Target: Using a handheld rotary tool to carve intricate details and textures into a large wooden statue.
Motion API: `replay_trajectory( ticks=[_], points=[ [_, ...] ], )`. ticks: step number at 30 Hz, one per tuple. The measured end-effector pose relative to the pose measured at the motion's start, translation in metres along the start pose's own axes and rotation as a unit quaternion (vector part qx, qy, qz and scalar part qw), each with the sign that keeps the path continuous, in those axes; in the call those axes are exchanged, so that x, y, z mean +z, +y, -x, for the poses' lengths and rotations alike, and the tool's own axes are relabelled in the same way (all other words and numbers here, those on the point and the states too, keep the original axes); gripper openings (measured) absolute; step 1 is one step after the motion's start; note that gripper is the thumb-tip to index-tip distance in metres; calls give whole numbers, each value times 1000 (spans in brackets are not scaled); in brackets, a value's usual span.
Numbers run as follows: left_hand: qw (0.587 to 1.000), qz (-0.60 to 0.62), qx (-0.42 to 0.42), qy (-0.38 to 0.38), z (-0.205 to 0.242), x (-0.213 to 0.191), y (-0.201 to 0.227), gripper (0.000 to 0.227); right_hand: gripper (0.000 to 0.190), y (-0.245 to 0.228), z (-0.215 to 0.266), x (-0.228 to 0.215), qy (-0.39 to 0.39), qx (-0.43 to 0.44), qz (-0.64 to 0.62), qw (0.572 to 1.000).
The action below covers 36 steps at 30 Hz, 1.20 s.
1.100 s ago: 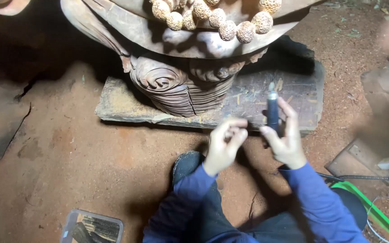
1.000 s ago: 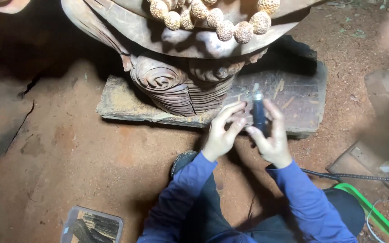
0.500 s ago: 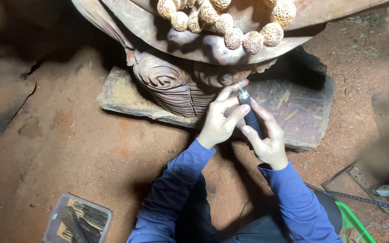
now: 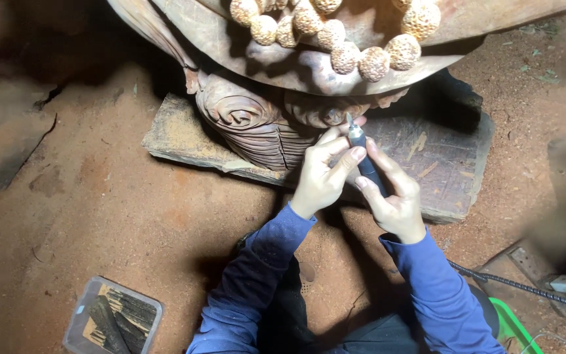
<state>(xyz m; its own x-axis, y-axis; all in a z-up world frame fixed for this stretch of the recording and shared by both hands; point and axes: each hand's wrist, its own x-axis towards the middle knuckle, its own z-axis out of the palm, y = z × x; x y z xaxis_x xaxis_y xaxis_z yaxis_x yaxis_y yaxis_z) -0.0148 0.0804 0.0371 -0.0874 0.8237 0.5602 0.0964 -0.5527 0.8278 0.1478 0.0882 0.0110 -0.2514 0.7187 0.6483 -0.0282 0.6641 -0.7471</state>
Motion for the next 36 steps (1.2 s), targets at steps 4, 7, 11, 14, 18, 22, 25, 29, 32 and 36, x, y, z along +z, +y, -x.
replay_trajectory(
  ticks=[4, 7, 11, 14, 18, 22, 25, 29, 32, 36],
  points=[
    [1000, 8, 1, 23, 2, 4, -4, 22, 53, -4, -5, -6, -17, -1, 23, 1000],
    [999, 2, 7, 40, 2, 8, -8, 21, 52, -11, -10, -10, -32, 13, 27, 999],
    [998, 18, 9, 61, 3, 12, -13, 18, 53, -16, -14, -17, -54, 10, 46, 997],
    [997, 34, 5, 68, 5, 14, -16, 16, 53, -18, -14, -18, -64, 13, 59, 996],
    [997, 35, 12, 64, 6, 12, -19, 18, 53, -14, -10, -17, -58, 14, 64, 996],
    [998, 32, 8, 51, 4, 9, -11, 18, 53, -9, -5, -12, -51, 16, 60, 997],
    [998, 30, 8, 46, 4, 8, -12, 17, 54, -5, -2, -10, -40, 22, 39, 998],
    [999, 27, 0, 34, 2, 4, -2, 18, 53, 0, 0, -8, -34, 21, 34, 999],
    [999, 26, 0, 26, 2, 1, -2, 19, 53, 0, 2, -6, -34, 23, 27, 999],
    [1000, 24, 1, 16, 2, -2, -4, 19, 54, 2, 3, -3, -32, 18, 15, 999]
  ],
)
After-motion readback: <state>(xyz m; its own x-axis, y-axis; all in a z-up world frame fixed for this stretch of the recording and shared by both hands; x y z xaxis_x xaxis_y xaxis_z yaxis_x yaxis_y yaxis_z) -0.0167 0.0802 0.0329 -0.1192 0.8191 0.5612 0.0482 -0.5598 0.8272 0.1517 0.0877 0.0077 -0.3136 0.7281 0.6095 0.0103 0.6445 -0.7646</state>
